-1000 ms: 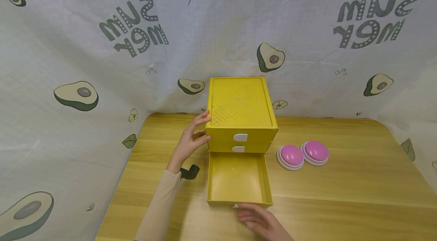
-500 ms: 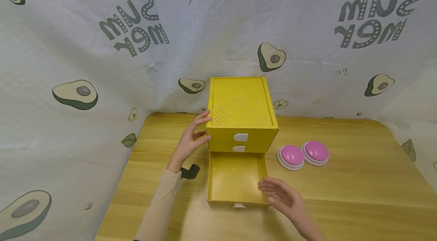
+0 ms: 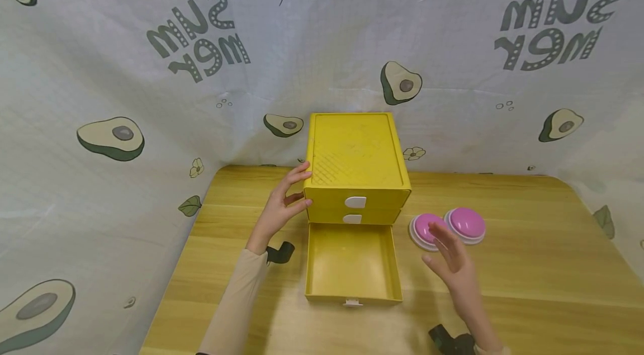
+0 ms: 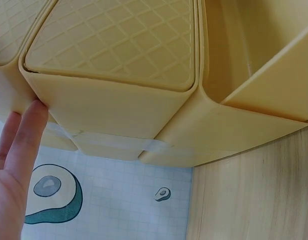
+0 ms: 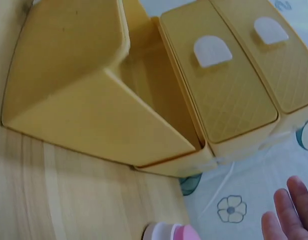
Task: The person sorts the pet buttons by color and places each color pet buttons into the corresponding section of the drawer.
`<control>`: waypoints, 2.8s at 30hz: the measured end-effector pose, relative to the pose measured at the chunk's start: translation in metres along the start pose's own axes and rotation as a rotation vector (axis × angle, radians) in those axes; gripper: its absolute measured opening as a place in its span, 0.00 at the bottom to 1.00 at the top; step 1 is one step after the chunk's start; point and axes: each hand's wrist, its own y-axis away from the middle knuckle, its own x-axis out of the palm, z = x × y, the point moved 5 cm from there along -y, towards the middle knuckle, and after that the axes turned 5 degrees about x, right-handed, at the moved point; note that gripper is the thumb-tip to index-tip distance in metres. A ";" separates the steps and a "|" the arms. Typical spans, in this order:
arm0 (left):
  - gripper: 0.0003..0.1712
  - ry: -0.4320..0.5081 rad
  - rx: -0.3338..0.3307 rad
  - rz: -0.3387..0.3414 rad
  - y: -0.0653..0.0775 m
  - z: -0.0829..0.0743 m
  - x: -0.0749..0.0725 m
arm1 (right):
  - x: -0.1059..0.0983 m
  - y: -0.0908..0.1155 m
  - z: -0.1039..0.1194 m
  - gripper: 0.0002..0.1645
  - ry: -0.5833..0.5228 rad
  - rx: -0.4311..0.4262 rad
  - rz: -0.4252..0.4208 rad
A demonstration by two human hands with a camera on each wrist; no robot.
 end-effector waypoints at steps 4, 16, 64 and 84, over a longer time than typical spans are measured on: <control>0.33 -0.005 0.019 -0.002 0.001 0.006 0.000 | -0.008 -0.006 -0.003 0.38 0.036 0.022 -0.054; 0.33 0.000 0.039 0.006 0.002 0.006 -0.001 | -0.024 -0.018 -0.018 0.39 0.130 0.120 -0.093; 0.31 0.018 0.002 0.003 -0.001 -0.006 0.000 | -0.062 -0.046 -0.081 0.46 0.460 0.172 0.067; 0.32 0.008 0.018 -0.002 0.002 0.006 -0.002 | -0.063 -0.049 -0.081 0.49 0.556 0.303 0.058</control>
